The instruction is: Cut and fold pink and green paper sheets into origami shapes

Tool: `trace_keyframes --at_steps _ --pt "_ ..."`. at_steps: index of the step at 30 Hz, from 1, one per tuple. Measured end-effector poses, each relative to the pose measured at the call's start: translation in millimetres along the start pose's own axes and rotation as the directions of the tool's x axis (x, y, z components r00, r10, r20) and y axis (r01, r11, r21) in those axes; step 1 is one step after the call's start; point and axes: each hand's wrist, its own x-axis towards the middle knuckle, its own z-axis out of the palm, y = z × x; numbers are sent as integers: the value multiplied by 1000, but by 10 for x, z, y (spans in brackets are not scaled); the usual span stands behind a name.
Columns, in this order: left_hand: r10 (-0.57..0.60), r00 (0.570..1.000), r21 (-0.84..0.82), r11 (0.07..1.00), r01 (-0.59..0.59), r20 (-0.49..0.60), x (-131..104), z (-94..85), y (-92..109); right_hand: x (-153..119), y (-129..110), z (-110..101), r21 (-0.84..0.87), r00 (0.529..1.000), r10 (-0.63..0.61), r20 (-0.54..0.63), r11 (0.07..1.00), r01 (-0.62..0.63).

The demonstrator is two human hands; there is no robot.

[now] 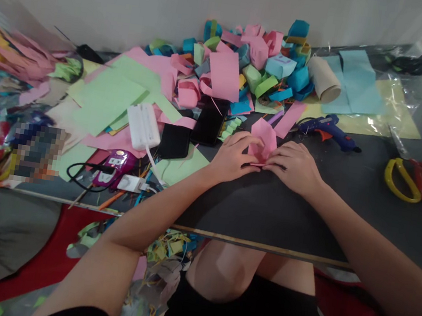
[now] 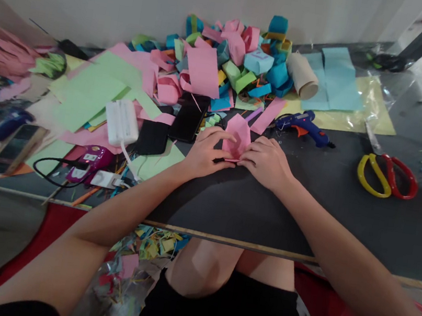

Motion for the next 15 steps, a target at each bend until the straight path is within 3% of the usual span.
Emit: trace_keyframes --at_steps 9,15 --pt "-93 995 -59 994 91 -36 38 2 38 11 6 -43 -43 999 36 9 998 -36" --pt "-7 993 -159 987 25 114 43 0 6 -28 46 -63 77 991 -30 128 997 20"
